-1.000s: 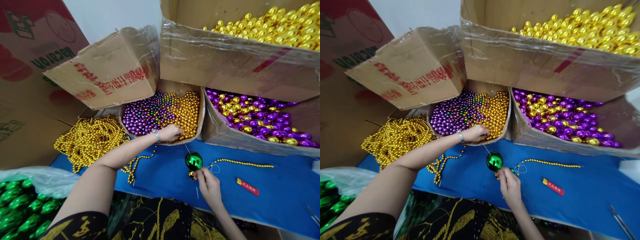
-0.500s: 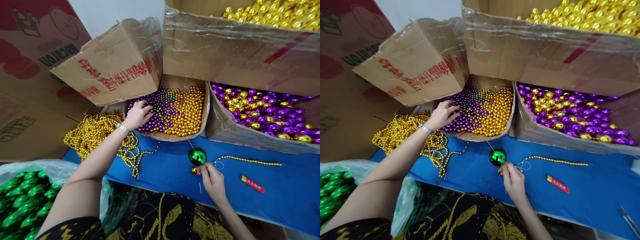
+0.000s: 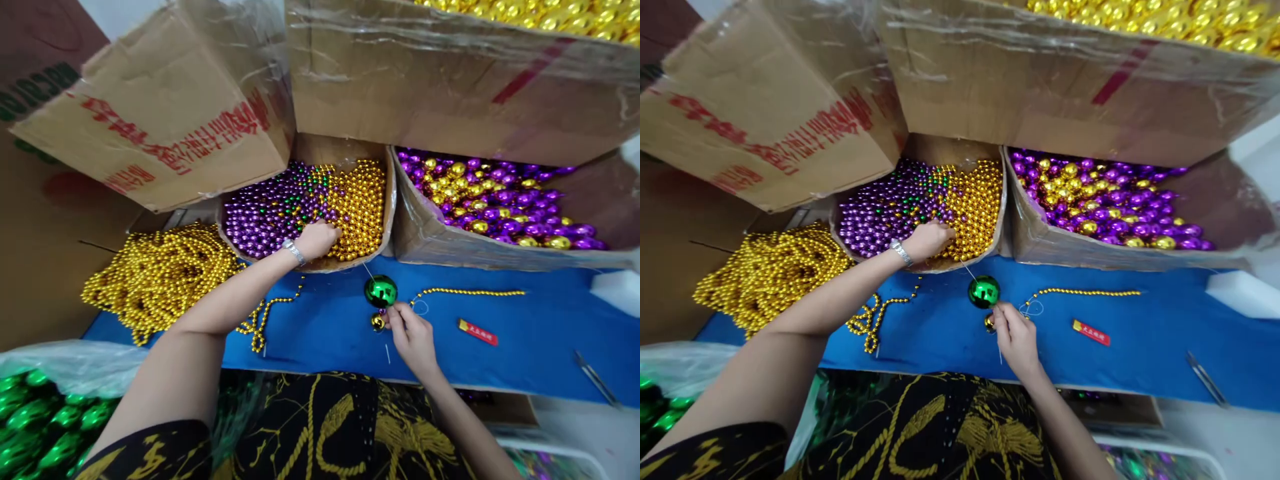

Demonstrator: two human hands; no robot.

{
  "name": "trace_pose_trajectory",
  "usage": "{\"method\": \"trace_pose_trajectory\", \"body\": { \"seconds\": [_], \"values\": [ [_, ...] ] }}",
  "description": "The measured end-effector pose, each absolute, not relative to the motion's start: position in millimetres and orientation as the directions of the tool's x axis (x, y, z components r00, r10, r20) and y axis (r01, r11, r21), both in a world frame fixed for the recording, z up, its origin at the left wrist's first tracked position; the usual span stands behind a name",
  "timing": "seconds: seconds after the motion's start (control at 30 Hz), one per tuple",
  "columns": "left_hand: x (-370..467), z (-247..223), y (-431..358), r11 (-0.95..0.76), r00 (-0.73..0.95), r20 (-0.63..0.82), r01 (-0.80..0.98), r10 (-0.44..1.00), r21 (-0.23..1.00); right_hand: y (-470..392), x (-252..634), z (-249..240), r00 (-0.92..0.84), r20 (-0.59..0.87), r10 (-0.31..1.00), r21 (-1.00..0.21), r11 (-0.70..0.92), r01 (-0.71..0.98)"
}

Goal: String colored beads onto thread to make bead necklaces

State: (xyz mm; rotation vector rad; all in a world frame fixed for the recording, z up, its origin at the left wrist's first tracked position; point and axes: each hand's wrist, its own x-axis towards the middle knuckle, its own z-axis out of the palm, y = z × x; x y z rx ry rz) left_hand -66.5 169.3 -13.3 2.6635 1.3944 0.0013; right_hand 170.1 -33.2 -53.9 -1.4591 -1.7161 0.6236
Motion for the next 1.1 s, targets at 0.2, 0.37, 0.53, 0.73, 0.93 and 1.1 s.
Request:
{"method": "trace_pose_trajectory", "body": {
  "seconds": [0.2,0.37,0.53,0.73,0.93,1.1],
  "values": [
    [-70,-13,170,-0.539,0.577,0.000,0.762,0.817,0.360,-32,170,-53,-0.020,0.219,0.975,-0.784,0.188,0.591],
    [-66,3,141,-0.014,0.396,-0.008,0.053,0.918,0.998,-29,170,-44,-0.036,0.282,0.959,-0.745,0.243,0.621],
    [-60,10,108,0.344,0.377,-0.191,-0.396,0.906,0.851,-21,166,-36,-0.066,0.373,0.926,-0.672,0.318,0.669],
    [-56,8,91,0.403,0.397,-0.222,-0.466,0.891,0.788,-20,161,-35,-0.108,0.432,0.896,-0.606,0.377,0.700],
    [-51,7,85,0.392,0.336,-0.252,-0.465,0.908,0.793,-22,159,-35,-0.117,0.394,0.912,-0.632,0.361,0.686],
    [-50,7,82,0.356,0.318,-0.222,-0.464,0.921,0.811,-23,159,-36,-0.110,0.396,0.912,-0.628,0.357,0.692]
  ]
}}
